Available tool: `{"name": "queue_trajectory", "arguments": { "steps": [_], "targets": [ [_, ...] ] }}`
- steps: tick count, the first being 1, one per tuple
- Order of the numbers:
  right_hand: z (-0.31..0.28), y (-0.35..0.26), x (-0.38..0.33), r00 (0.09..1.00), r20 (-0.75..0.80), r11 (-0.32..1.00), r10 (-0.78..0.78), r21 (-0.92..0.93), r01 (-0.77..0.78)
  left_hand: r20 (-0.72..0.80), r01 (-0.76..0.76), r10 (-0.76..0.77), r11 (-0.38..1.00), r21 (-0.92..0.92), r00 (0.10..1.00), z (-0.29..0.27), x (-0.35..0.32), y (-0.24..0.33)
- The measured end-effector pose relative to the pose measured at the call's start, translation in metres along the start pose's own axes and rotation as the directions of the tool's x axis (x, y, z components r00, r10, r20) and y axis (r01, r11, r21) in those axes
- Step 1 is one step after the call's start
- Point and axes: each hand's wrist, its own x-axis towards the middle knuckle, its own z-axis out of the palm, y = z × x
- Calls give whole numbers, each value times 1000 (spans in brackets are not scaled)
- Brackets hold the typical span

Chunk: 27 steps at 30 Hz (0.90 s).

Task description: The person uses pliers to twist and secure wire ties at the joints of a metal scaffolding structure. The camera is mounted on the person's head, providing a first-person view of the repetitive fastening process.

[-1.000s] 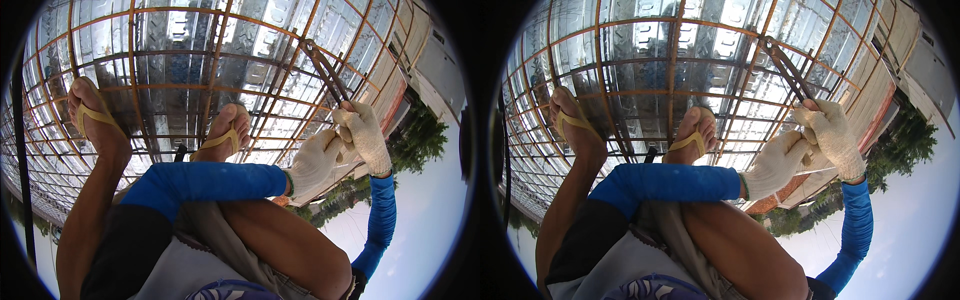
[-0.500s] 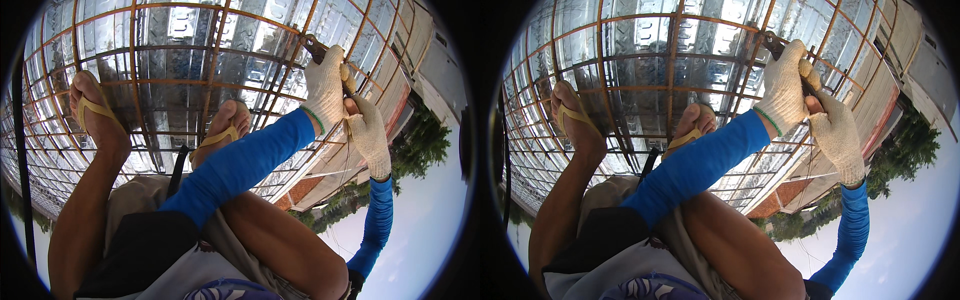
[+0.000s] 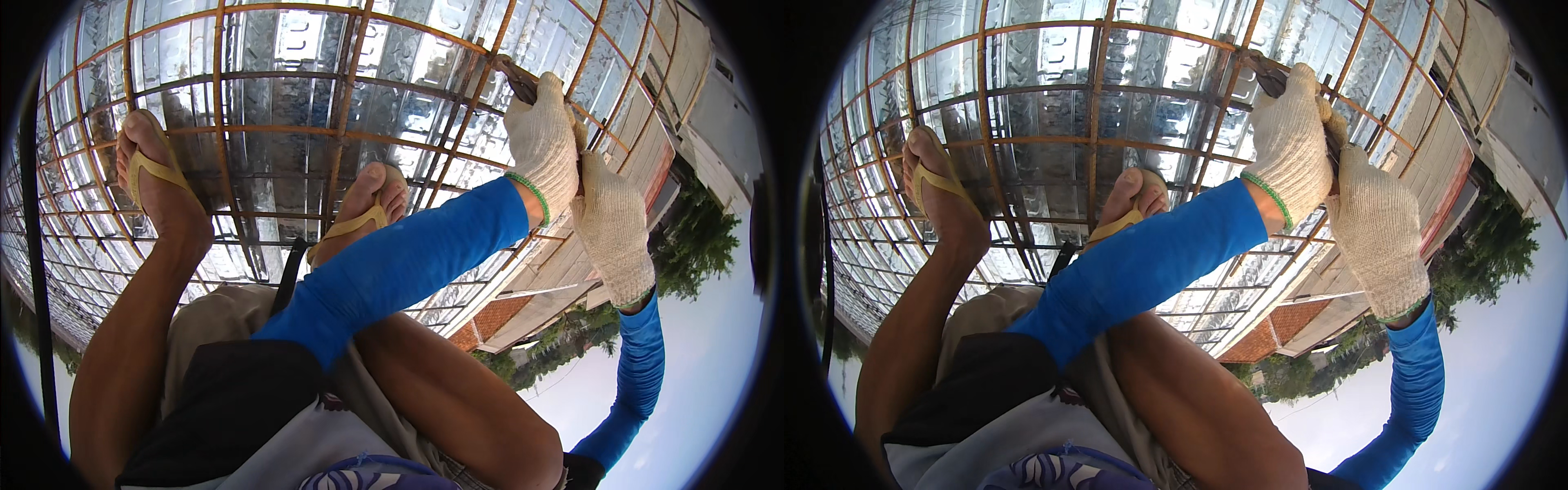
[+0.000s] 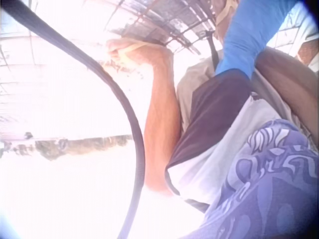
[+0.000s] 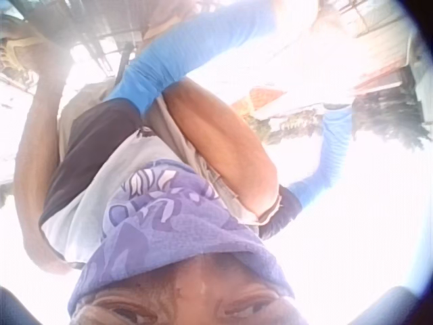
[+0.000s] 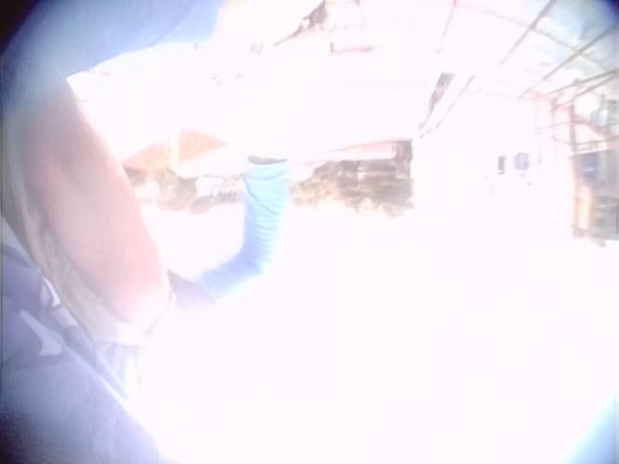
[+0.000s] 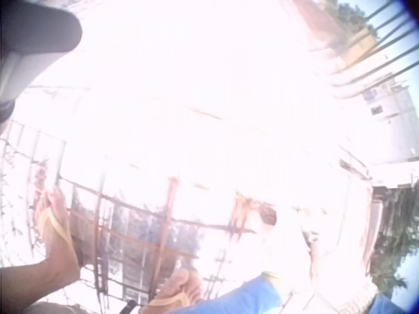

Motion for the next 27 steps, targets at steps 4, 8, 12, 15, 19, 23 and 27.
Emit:
{"name": "queue_trajectory", "arguments": {
  "steps": [4,8,12,15,19,23,27],
  "targets": [
    [-51,12,19,896,443,582,-18,733,-351,196,113,-100,992,-56,976,-15,2,18],
    [-47,34,24,749,657,222,-80,745,-629,300,146,-102,981,-127,949,-13,29,4],
    [-43,25,22,774,632,378,44,706,-599,165,90,-68,988,-125,984,-8,25,-2],
    [-24,22,19,982,184,765,46,626,-153,86,-16,24,995,-94,996,-2,26,-5],
    [-26,-4,13,998,-56,993,39,-106,-45,36,-27,31,995,-101,999,6,14,2],
    [11,17,8,976,-210,908,-50,-417,-43,42,-31,35,995,-95,998,8,22,-5],
    [-20,17,18,988,63,944,-138,311,112,39,57,-58,998,13,998,-3,15,4]
  ]
}}
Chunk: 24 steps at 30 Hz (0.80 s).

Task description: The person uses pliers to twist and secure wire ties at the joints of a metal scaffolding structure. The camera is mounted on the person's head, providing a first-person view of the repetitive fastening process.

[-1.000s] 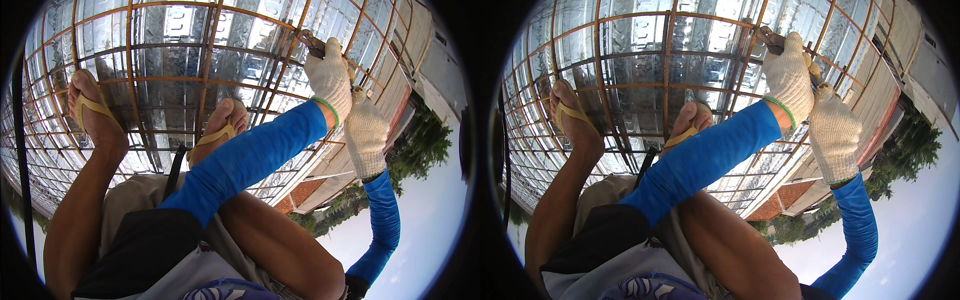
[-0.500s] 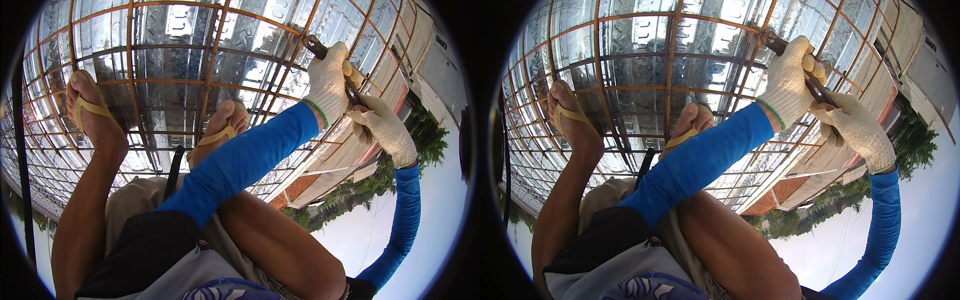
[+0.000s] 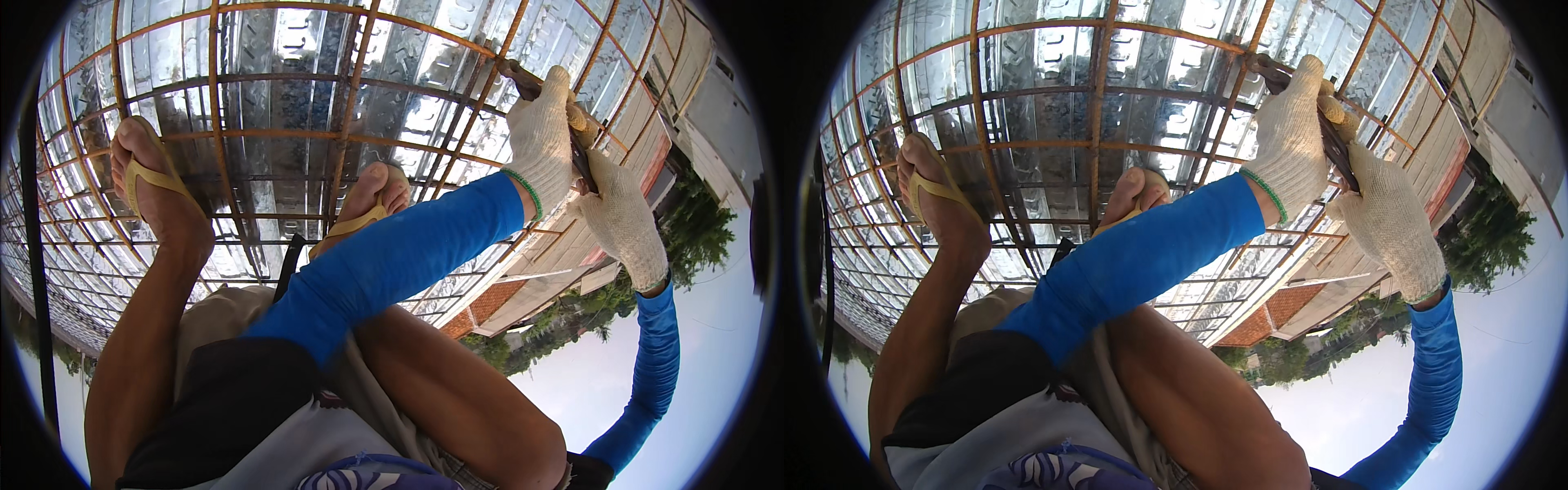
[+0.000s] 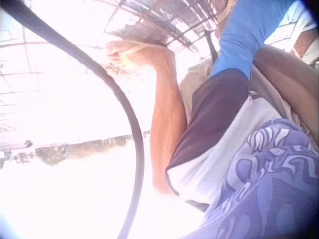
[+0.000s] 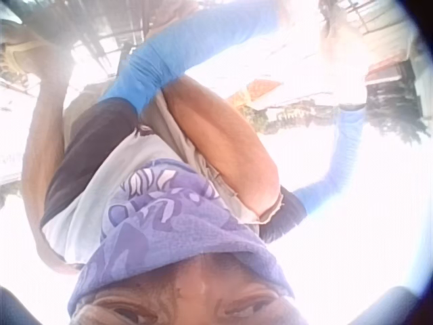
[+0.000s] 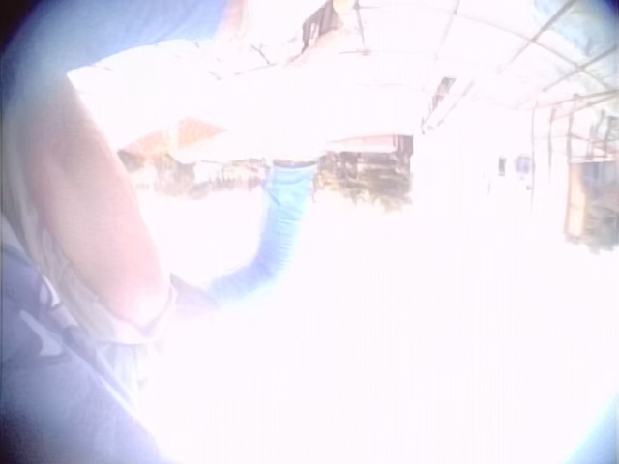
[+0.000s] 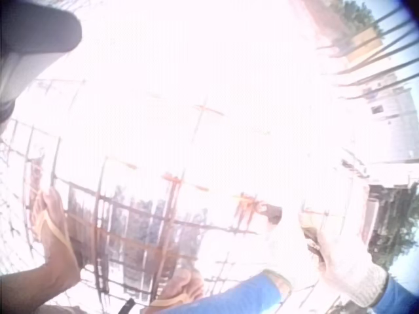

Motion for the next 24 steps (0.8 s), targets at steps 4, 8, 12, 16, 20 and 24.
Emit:
{"name": "queue_trajectory", "arguments": {
  "steps": [4,8,12,16,20,24],
  "targets": [
    [-37,17,12,795,603,387,70,718,-578,171,33,4,976,-215,985,-9,16,3],
    [-18,10,18,787,523,574,327,552,-605,-164,42,-41,999,5,986,10,22,0],
    [19,16,-3,992,-115,998,59,-25,-62,-240,8,-1,1000,28,971,19,14,6],
    [17,-4,-1,960,-45,958,278,-68,-280,-178,22,-13,998,53,984,15,4,7],
    [-35,-14,18,731,501,505,463,529,-682,36,-73,71,995,62,997,-10,14,2],
    [-48,-20,29,659,634,416,405,513,-750,145,-14,24,997,-70,989,-10,16,5]
  ]
}}
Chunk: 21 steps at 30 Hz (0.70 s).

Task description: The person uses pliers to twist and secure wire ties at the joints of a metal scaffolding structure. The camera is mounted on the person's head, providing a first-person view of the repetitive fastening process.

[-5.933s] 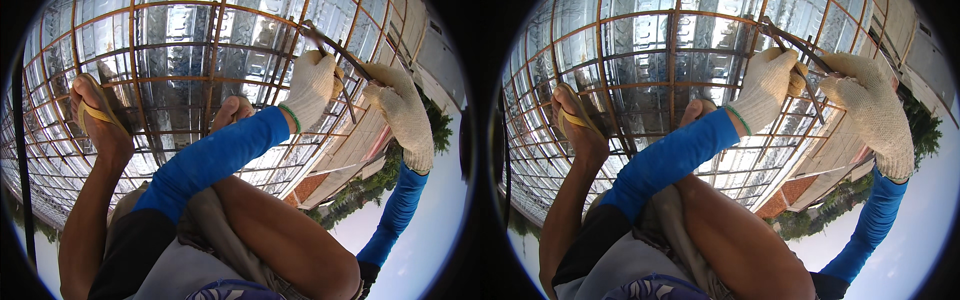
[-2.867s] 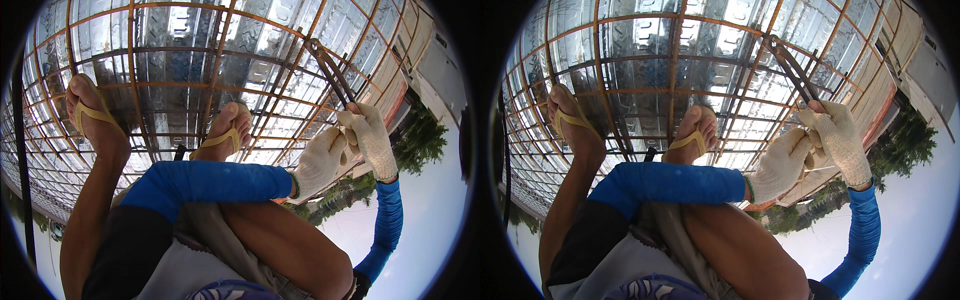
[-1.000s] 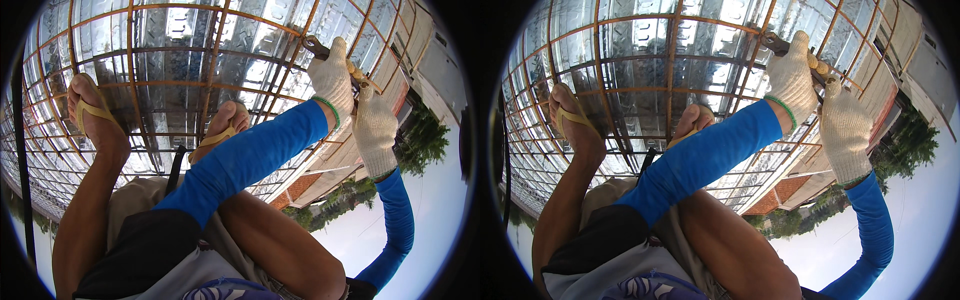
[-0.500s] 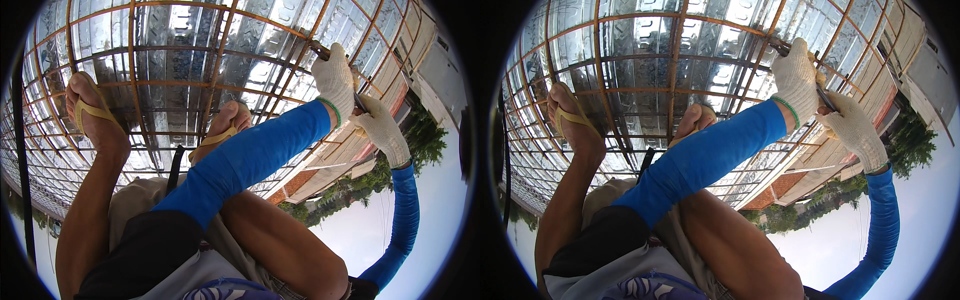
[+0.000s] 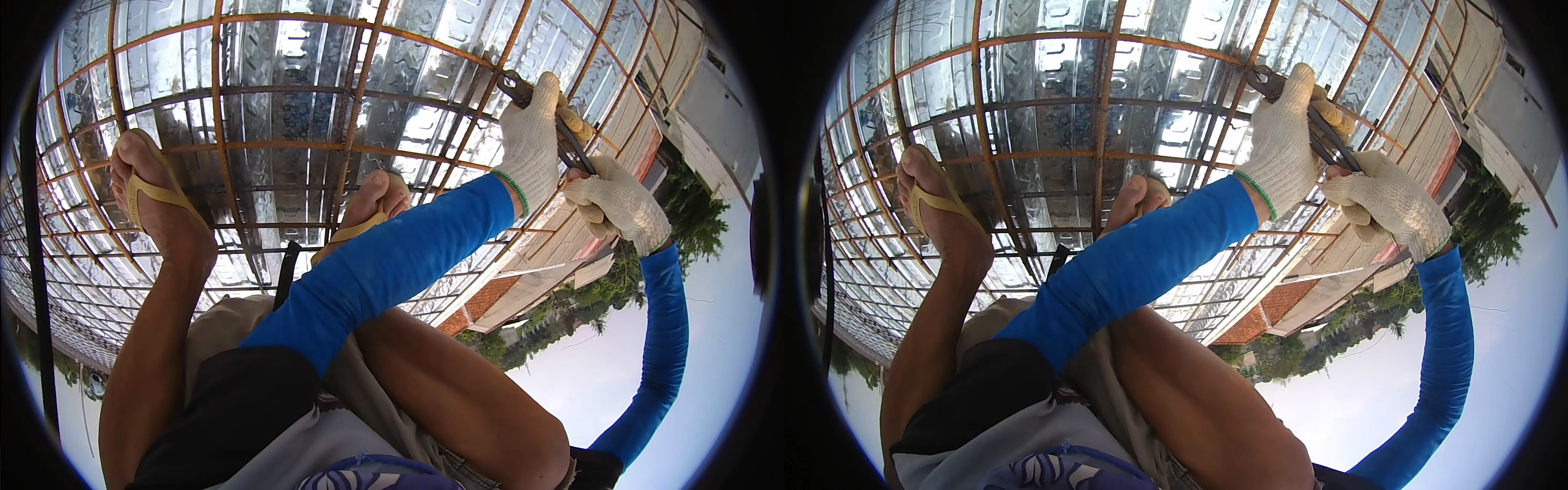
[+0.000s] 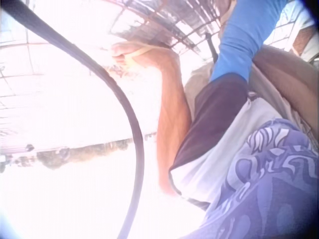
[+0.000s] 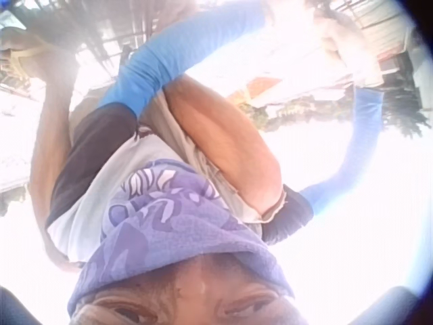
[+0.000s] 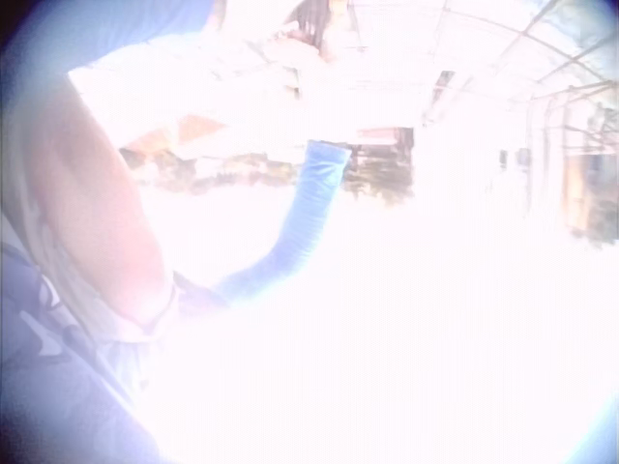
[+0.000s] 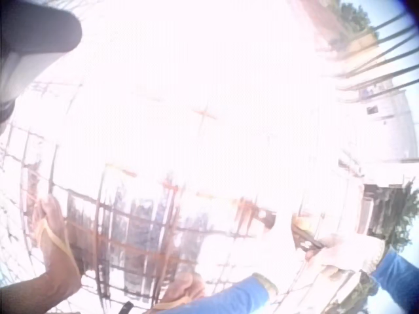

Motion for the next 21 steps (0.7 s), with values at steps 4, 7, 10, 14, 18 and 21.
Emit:
{"name": "queue_trajectory", "arguments": {
  "steps": [4,7,10,14,18,21],
  "targets": [
    [-11,8,-2,994,69,995,-90,-44,93,38,52,-53,998,29,998,-6,-5,6],
    [-26,23,5,977,128,985,-171,43,167,-31,61,-57,990,129,998,-4,-7,4],
    [-26,34,14,971,147,975,-188,149,166,-44,34,-21,944,327,999,-13,0,3],
    [0,54,11,971,129,958,-203,229,170,31,29,-52,858,513,998,-29,-4,2],
    [34,67,9,971,-94,970,-222,86,230,17,26,-42,837,547,999,-31,-11,0],
    [46,74,8,947,-182,962,-263,31,273,49,-41,18,851,524,999,-32,-9,2]
  ]
}}
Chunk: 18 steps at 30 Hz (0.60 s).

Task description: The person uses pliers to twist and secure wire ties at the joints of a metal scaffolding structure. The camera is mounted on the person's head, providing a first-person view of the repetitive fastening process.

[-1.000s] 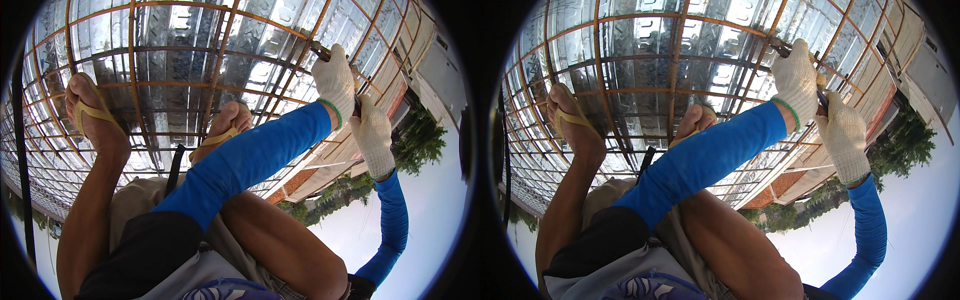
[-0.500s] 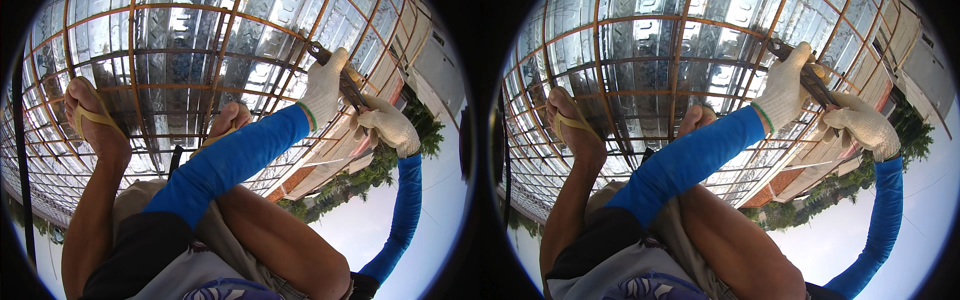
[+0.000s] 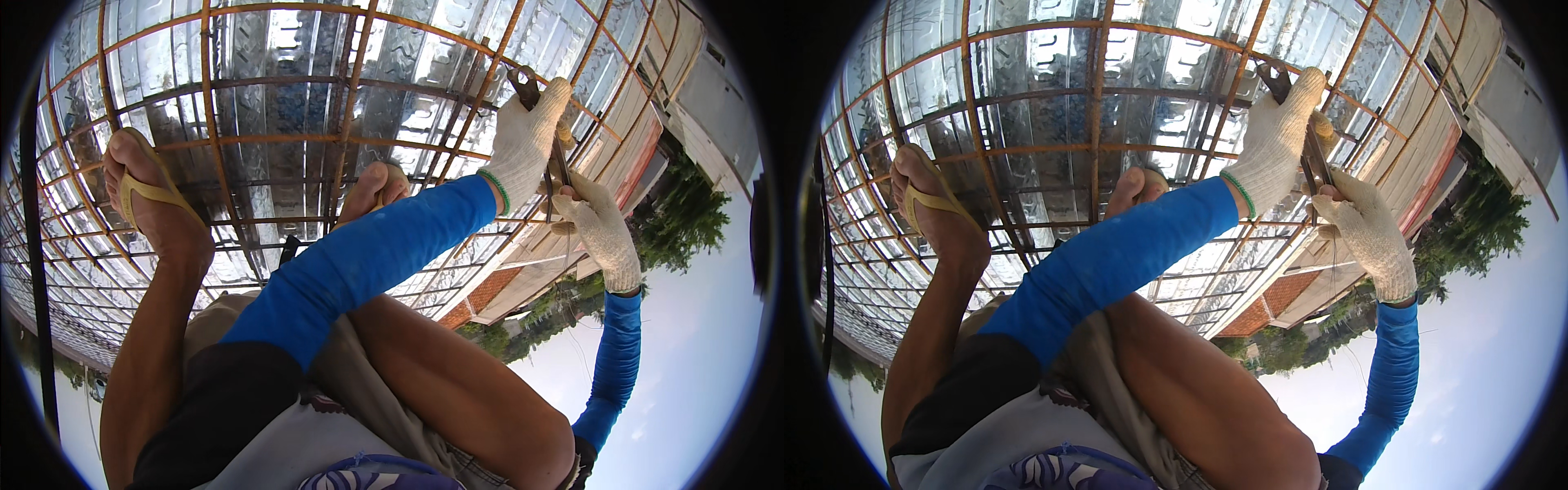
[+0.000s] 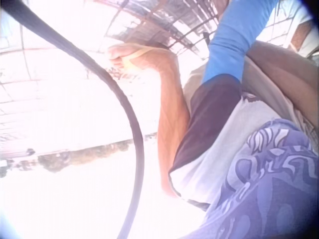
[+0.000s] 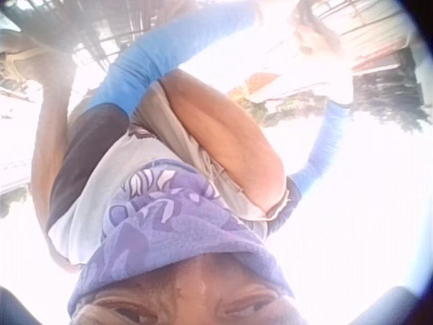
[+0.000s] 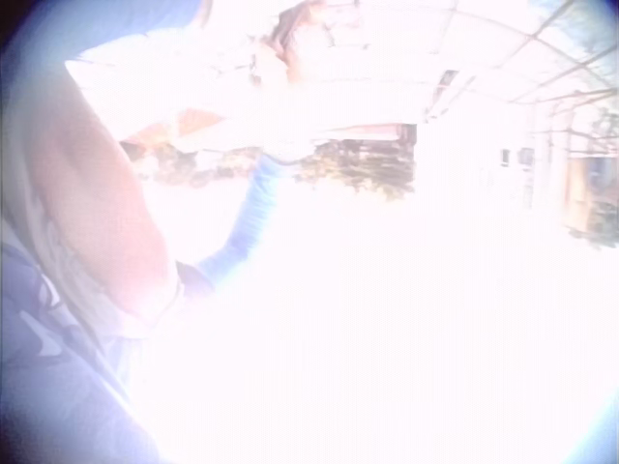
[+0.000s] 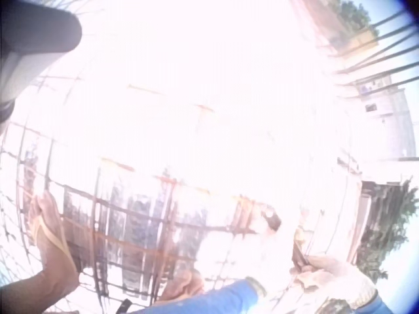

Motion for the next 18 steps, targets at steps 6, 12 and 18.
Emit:
{"name": "queue_trajectory", "arguments": {
  "steps": [6,12,18],
  "targets": [
    [-4,2,-4,983,-61,919,-172,-370,138,6,30,-29,981,-190,1000,1,2,-11],
    [2,14,-4,903,-152,852,-402,-424,307,3,46,-47,965,-259,999,2,5,-16],
    [12,17,-4,841,-170,774,-513,-516,367,15,28,-25,954,-298,1000,4,7,-19]
  ]
}}
